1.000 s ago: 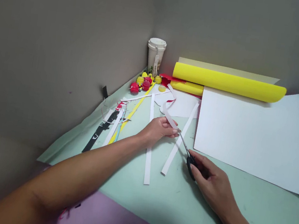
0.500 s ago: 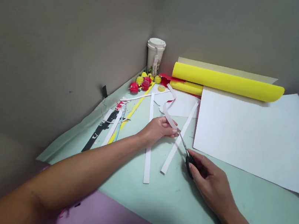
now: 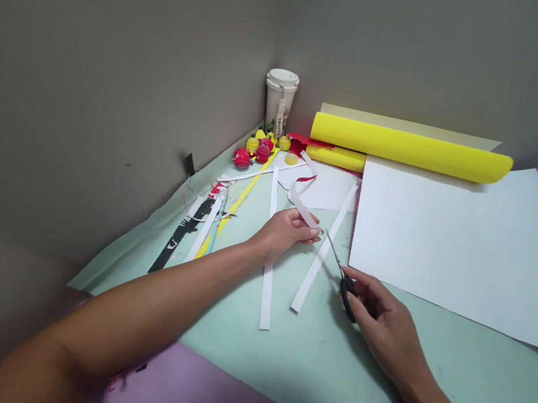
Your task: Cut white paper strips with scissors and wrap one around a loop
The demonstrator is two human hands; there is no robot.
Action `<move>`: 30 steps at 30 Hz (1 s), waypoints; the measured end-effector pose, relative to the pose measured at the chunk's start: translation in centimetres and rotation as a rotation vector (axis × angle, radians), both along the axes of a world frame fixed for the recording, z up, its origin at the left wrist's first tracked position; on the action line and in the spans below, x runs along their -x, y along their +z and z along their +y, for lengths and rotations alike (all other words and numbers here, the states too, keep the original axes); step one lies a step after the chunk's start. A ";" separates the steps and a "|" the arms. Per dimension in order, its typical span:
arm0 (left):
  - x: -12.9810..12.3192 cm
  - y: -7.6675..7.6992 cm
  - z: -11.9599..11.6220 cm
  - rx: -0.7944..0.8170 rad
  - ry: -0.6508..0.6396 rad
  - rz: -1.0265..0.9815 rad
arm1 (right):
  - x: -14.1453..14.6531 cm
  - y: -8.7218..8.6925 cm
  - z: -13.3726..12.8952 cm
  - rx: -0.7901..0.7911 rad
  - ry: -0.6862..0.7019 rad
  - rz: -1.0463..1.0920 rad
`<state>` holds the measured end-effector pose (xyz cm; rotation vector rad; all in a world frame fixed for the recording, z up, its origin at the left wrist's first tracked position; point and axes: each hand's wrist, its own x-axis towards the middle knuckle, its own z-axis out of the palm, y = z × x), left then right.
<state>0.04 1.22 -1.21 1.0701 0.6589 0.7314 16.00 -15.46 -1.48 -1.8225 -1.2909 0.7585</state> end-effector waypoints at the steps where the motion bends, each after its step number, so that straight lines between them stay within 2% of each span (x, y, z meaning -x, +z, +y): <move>1: 0.0 0.0 0.0 -0.007 -0.002 0.001 | 0.1 0.0 0.0 0.000 0.011 -0.007; 30: 0.0 0.2 -0.5 -0.026 -0.068 -0.015 | 0.3 0.1 0.0 -0.071 0.062 -0.070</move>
